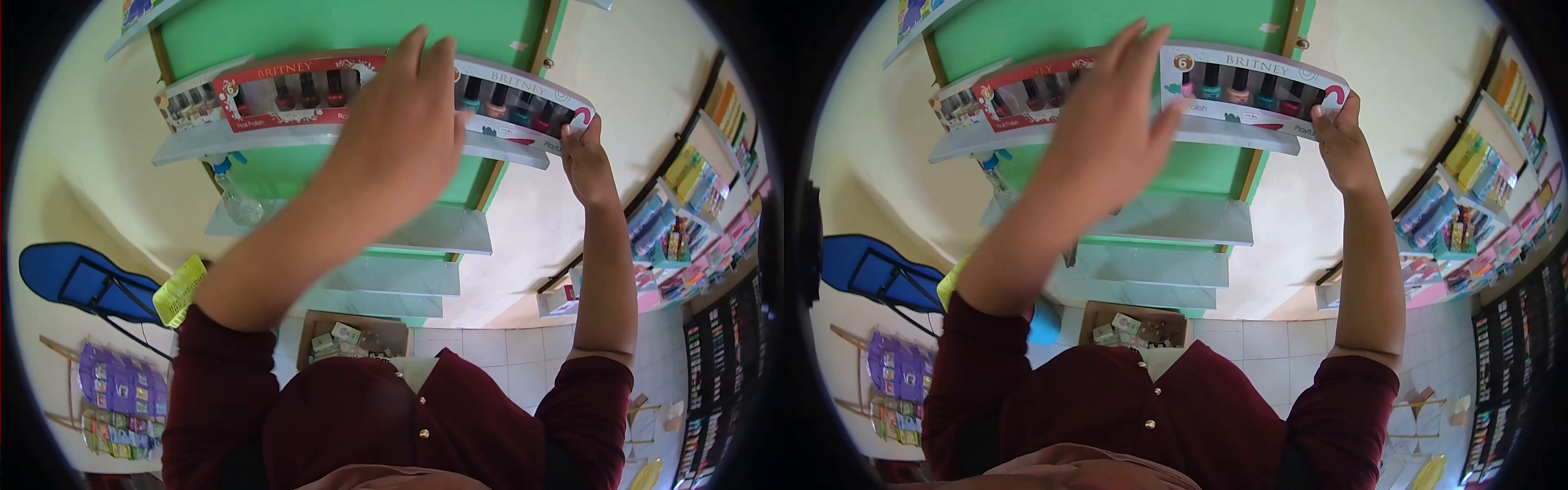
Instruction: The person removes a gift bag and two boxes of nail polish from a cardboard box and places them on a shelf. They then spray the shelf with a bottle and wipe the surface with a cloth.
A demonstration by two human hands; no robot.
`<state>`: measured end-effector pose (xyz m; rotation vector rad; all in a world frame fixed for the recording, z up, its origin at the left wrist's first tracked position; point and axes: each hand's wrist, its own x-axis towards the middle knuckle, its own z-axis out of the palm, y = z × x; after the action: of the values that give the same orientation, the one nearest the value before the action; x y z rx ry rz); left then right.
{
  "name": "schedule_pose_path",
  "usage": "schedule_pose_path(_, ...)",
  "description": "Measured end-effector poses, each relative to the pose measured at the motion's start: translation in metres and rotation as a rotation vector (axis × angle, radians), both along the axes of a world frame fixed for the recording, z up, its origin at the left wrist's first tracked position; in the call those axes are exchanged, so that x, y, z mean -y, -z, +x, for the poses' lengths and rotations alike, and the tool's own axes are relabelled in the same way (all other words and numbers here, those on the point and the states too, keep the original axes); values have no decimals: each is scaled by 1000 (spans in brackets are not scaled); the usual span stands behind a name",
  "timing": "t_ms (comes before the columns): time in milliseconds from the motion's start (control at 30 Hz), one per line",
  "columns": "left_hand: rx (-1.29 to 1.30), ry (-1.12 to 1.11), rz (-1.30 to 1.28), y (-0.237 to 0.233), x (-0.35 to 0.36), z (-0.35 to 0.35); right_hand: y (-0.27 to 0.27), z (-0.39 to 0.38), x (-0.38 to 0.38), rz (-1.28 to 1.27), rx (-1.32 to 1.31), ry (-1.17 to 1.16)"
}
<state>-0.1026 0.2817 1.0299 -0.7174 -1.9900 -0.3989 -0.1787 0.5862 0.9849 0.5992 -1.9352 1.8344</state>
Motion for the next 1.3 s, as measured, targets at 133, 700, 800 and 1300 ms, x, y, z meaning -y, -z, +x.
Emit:
schedule_pose_path(133, 51, -31, -385, -66, -2, -38, -9, -22, 2, 223, -63, 38)
schedule_pose_path(700, 717, -218, -834, -125, -29, -106, -28, -31, 10, 228, -46, -26)
schedule_pose_path(800, 724, -284, -857, -130, -31, -101, -27, -36, 8, 265, -16, -8)
schedule_pose_path(1300, 763, -236, -775, -135, -16, -93, -25, -34, 6, 308, 34, 138)
